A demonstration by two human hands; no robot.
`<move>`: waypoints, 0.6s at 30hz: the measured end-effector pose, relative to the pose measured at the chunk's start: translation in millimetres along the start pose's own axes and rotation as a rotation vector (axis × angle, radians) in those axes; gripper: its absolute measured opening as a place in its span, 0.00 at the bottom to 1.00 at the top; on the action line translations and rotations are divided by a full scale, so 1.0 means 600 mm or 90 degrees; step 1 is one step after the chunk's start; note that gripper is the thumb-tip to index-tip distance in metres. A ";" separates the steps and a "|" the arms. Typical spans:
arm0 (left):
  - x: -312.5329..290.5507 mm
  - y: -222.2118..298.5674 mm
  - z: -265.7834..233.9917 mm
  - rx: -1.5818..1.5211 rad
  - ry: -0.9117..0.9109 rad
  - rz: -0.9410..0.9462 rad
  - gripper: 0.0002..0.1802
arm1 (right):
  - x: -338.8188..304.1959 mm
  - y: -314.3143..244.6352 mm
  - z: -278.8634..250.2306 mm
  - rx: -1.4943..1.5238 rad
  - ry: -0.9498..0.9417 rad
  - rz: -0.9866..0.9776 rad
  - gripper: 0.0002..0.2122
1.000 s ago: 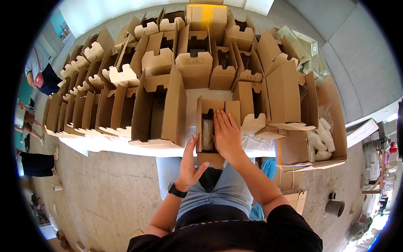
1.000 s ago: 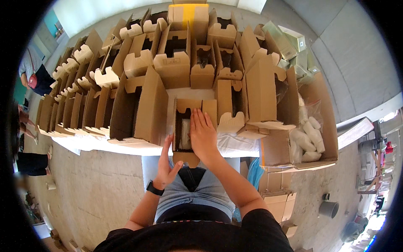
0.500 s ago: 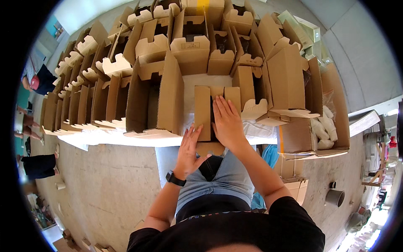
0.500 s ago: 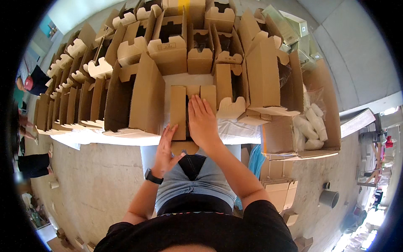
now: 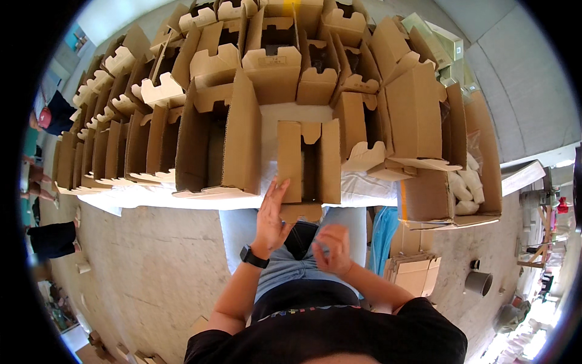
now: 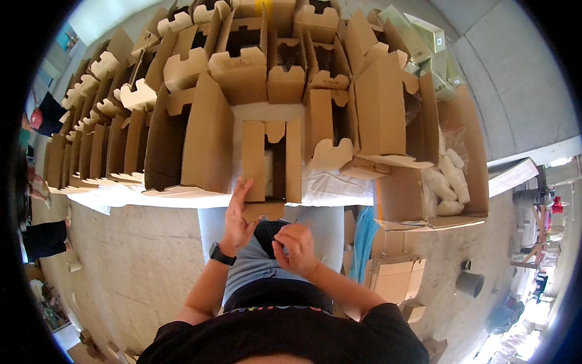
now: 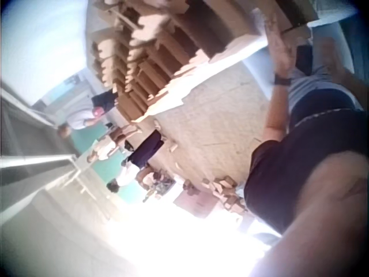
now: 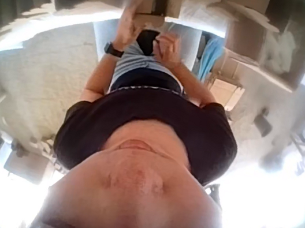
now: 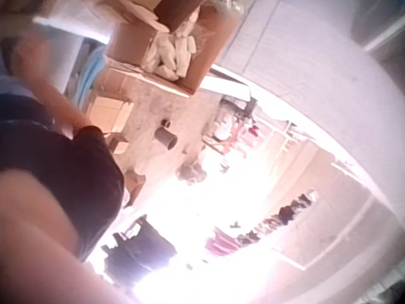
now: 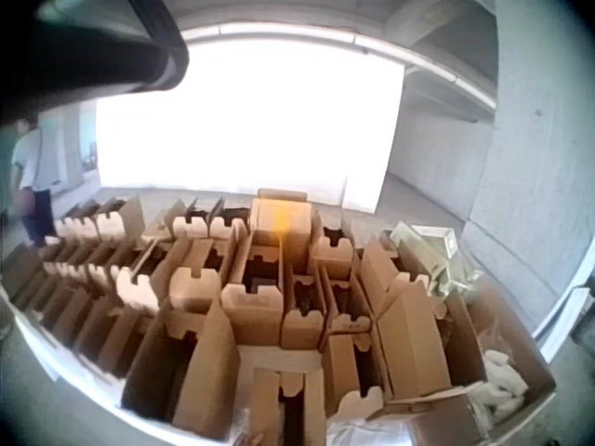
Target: The person places a silver rectangular box into a brown cardboard carton and then inserts a white protective sleeve into the same carton by hand.
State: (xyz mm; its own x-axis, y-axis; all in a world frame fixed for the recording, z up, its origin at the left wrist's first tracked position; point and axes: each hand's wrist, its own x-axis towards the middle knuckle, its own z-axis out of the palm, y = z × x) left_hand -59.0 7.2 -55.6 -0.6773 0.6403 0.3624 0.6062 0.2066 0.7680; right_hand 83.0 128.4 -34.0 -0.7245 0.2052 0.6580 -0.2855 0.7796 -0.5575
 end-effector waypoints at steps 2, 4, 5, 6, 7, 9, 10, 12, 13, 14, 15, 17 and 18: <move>-0.002 0.000 -0.002 -0.007 -0.004 -0.006 0.41 | -0.032 -0.009 0.006 0.006 -0.087 0.023 0.15; 0.000 0.003 -0.004 -0.001 -0.002 0.003 0.41 | -0.046 -0.010 0.012 -0.002 -0.133 0.036 0.16; 0.000 0.004 -0.005 0.002 -0.001 0.007 0.41 | -0.049 -0.011 0.015 -0.012 -0.138 0.038 0.17; 0.000 0.004 -0.006 0.006 0.001 0.009 0.41 | -0.051 -0.012 0.018 -0.022 -0.142 0.040 0.17; -0.002 0.004 -0.005 0.008 0.004 0.010 0.41 | -0.047 -0.012 0.019 -0.038 -0.132 0.040 0.18; -0.002 0.004 -0.005 0.012 0.005 0.002 0.41 | -0.030 -0.002 0.027 -0.068 -0.114 0.040 0.19; 0.000 0.004 -0.006 0.012 0.002 -0.007 0.41 | -0.023 0.003 0.032 -0.081 -0.096 0.043 0.19; -0.001 0.009 -0.005 0.005 -0.003 -0.023 0.42 | -0.015 0.013 0.039 -0.104 -0.061 0.049 0.20; 0.001 0.012 -0.006 -0.001 -0.004 -0.025 0.42 | -0.013 0.016 0.041 -0.106 -0.060 0.041 0.20; 0.001 0.012 -0.007 -0.006 -0.004 -0.027 0.42 | -0.012 0.019 0.043 -0.107 -0.058 0.033 0.21; 0.000 0.010 -0.007 -0.009 0.002 -0.021 0.42 | -0.013 0.021 0.045 -0.109 -0.056 0.024 0.21; 0.001 0.008 -0.005 -0.013 0.011 -0.009 0.41 | -0.016 0.023 0.046 -0.097 -0.067 0.004 0.22; 0.001 0.009 -0.005 -0.015 0.009 -0.013 0.41 | -0.018 0.024 0.047 -0.092 -0.072 -0.006 0.22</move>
State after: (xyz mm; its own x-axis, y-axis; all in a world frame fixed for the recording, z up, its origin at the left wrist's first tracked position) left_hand -57.4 6.8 -49.7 -0.6951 0.6261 0.3534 0.5819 0.2014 0.7879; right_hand 68.9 120.7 -63.6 -0.7907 0.1361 0.5968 -0.2052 0.8596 -0.4679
